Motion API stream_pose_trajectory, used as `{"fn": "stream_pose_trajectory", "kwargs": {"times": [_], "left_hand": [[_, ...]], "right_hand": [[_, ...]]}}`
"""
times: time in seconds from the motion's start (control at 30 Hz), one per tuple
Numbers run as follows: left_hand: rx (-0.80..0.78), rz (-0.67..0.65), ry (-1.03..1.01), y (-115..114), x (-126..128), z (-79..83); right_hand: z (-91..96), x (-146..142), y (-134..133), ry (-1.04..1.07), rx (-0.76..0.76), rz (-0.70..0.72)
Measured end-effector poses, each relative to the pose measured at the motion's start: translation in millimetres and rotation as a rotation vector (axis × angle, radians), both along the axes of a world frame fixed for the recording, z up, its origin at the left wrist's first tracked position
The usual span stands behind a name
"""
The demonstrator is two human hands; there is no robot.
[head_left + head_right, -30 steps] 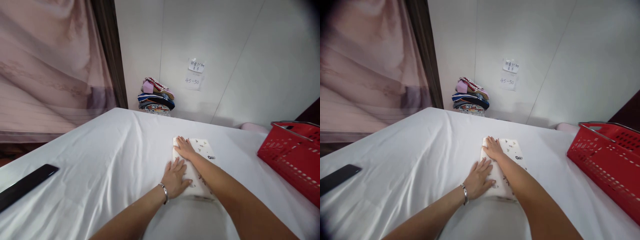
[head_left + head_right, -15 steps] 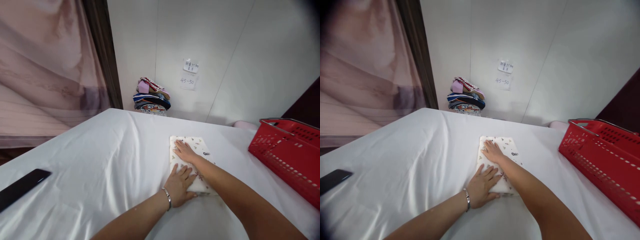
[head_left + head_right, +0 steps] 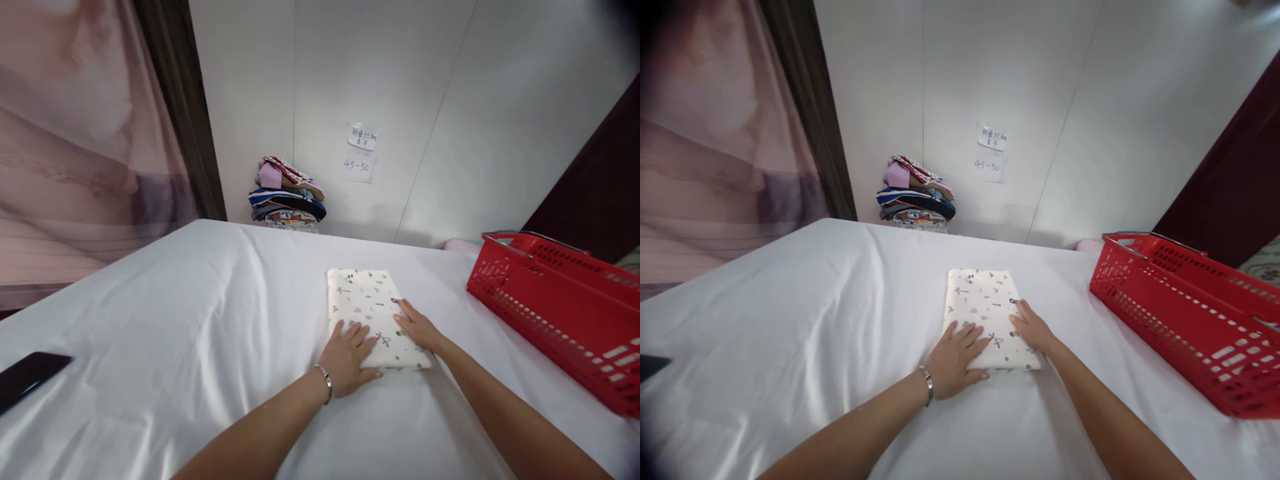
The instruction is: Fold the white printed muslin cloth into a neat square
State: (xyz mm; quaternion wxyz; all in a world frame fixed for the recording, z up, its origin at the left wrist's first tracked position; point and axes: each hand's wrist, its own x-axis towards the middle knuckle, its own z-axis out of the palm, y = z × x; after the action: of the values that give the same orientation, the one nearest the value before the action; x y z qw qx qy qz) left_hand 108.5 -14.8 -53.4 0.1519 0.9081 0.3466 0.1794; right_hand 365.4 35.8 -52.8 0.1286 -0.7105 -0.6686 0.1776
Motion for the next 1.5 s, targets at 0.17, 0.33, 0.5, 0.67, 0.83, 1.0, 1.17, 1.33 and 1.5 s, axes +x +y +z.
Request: {"fn": "stream_pose_trajectory", "kwargs": {"times": [0.17,0.33,0.5,0.67,0.83,1.0,1.17,1.33,1.5], "left_hand": [[-0.063,0.039,-0.073,0,0,7.5],[-0.056,0.282,-0.249,13,-5,6.4],[-0.089,0.438,-0.277,29,-13,-8.6],[-0.128,0.415,-0.257,32,-15,-14.5],[-0.138,0.414,-0.253,32,-15,-12.9],[-0.155,0.415,-0.26,32,-15,-12.5],[-0.149,0.417,-0.261,31,-15,-11.9],[-0.157,0.422,-0.24,30,-15,-9.7],[-0.156,0.419,-0.238,30,-16,-9.0]], "right_hand": [[1.6,3,-10,0.079,0.023,-0.1],[4.6,6,15,0.0,0.095,-0.166],[11.2,-2,60,-0.031,0.137,-0.167],[12.3,-17,98,-0.051,0.146,-0.245],[7.7,-20,117,-0.061,0.168,-0.321],[1.8,-15,120,-0.062,0.176,-0.366],[1.2,-14,125,-0.067,0.16,-0.354],[2.5,-12,128,-0.074,0.156,-0.376],[0.6,-12,125,-0.097,0.129,-0.374]]}}
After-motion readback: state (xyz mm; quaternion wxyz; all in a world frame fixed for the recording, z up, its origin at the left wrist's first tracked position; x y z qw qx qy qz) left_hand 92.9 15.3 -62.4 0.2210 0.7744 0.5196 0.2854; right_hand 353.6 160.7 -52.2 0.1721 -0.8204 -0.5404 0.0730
